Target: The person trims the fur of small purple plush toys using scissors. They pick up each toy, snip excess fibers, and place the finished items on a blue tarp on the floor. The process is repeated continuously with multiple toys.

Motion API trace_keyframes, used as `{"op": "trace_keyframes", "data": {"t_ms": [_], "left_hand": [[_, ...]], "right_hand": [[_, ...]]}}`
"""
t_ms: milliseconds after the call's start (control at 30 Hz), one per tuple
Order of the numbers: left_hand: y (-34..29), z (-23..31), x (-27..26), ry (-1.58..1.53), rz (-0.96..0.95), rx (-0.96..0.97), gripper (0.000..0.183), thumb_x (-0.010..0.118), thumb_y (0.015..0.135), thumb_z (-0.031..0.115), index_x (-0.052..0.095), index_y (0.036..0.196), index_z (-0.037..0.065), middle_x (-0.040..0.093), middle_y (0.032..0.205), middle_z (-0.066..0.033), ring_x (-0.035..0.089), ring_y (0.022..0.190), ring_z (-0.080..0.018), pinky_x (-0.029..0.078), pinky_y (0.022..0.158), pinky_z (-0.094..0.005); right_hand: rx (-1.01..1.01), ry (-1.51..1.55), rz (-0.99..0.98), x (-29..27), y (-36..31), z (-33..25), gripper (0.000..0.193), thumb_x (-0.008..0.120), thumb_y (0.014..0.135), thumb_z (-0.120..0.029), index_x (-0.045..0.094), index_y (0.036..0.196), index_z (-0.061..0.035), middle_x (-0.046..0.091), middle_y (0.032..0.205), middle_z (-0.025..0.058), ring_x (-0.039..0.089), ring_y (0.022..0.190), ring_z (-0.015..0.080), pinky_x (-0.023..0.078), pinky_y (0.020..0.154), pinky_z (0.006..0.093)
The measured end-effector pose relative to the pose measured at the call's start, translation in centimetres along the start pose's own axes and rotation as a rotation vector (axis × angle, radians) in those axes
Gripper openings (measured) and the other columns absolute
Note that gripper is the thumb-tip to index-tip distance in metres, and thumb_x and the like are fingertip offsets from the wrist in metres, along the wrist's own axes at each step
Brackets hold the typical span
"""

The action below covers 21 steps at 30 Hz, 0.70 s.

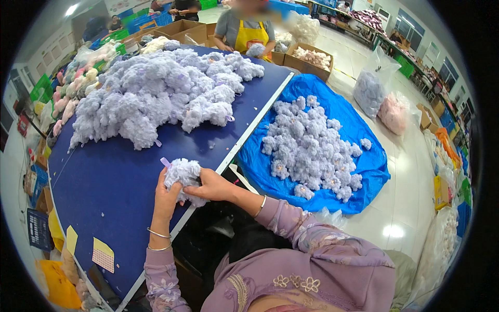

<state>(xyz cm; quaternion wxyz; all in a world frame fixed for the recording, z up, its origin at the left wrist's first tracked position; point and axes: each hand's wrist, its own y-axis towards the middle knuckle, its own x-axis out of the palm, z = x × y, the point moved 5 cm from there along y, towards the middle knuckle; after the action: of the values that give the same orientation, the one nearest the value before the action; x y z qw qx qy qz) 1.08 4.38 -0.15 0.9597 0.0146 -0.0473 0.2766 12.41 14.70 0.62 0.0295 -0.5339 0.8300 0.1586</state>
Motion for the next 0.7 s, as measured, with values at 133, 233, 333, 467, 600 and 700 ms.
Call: {"op": "trace_keyframes", "data": {"t_ms": [133, 233, 333, 467, 600, 700], "left_hand": [[-0.2, -0.1, -0.1, -0.065, -0.049, -0.011, 0.056, 0.053, 0.084, 0.005, 0.037, 0.137, 0.002, 0.061, 0.102, -0.0079, 0.060, 0.070, -0.0106, 0.047, 0.044, -0.0219], [-0.1, -0.2, -0.1, -0.083, -0.054, -0.007, 0.057, 0.056, 0.084, 0.004, 0.037, 0.137, 0.003, 0.061, 0.104, -0.0084, 0.060, 0.071, -0.0120, 0.048, 0.044, -0.0224], [-0.1, -0.4, -0.1, -0.029, -0.033, -0.014, 0.055, 0.058, 0.084, 0.004, 0.039, 0.136, 0.003, 0.060, 0.106, -0.0084, 0.061, 0.074, -0.0120, 0.048, 0.045, -0.0227], [0.3, -1.0, -0.8, 0.149, 0.008, 0.063, 0.049, 0.061, 0.086, 0.008, 0.044, 0.132, 0.004, 0.060, 0.106, -0.0069, 0.060, 0.078, -0.0114, 0.051, 0.055, -0.0237], [0.4, -0.3, -0.6, 0.301, 0.042, 0.251, 0.043, 0.060, 0.086, 0.009, 0.048, 0.127, 0.002, 0.060, 0.107, -0.0056, 0.058, 0.089, -0.0129, 0.049, 0.075, -0.0266], [0.2, 0.3, -0.6, 0.323, 0.015, 0.146, 0.041, 0.056, 0.084, 0.004, 0.049, 0.124, 0.000, 0.059, 0.109, -0.0066, 0.057, 0.097, -0.0149, 0.045, 0.086, -0.0288]], "right_hand": [[-0.019, -0.017, -0.022, 0.0, -0.1, -0.6, 0.047, 0.069, 0.079, -0.026, 0.055, 0.117, -0.0012, 0.066, 0.103, 0.0197, 0.065, 0.094, 0.0327, 0.049, 0.083, 0.0377], [0.000, -0.034, -0.041, -0.1, -0.1, -0.4, 0.046, 0.069, 0.079, -0.026, 0.056, 0.115, -0.0009, 0.066, 0.100, 0.0216, 0.065, 0.091, 0.0342, 0.049, 0.080, 0.0389], [0.054, -0.068, -0.100, -0.4, -0.1, -0.4, 0.046, 0.069, 0.079, -0.026, 0.056, 0.115, -0.0006, 0.066, 0.097, 0.0224, 0.065, 0.089, 0.0350, 0.049, 0.079, 0.0401], [-0.047, -0.078, -0.054, -0.4, -0.1, -0.4, 0.043, 0.068, 0.078, -0.025, 0.057, 0.112, -0.0013, 0.066, 0.094, 0.0218, 0.064, 0.087, 0.0377, 0.049, 0.078, 0.0416], [-0.086, -0.151, -0.016, -0.3, 0.1, 0.0, 0.041, 0.067, 0.078, -0.024, 0.058, 0.111, -0.0024, 0.067, 0.094, 0.0211, 0.063, 0.089, 0.0399, 0.049, 0.078, 0.0424], [-0.045, -0.203, -0.038, 0.1, 0.2, 0.1, 0.040, 0.068, 0.078, -0.026, 0.060, 0.108, -0.0017, 0.067, 0.091, 0.0212, 0.064, 0.085, 0.0389, 0.050, 0.076, 0.0426]]}}
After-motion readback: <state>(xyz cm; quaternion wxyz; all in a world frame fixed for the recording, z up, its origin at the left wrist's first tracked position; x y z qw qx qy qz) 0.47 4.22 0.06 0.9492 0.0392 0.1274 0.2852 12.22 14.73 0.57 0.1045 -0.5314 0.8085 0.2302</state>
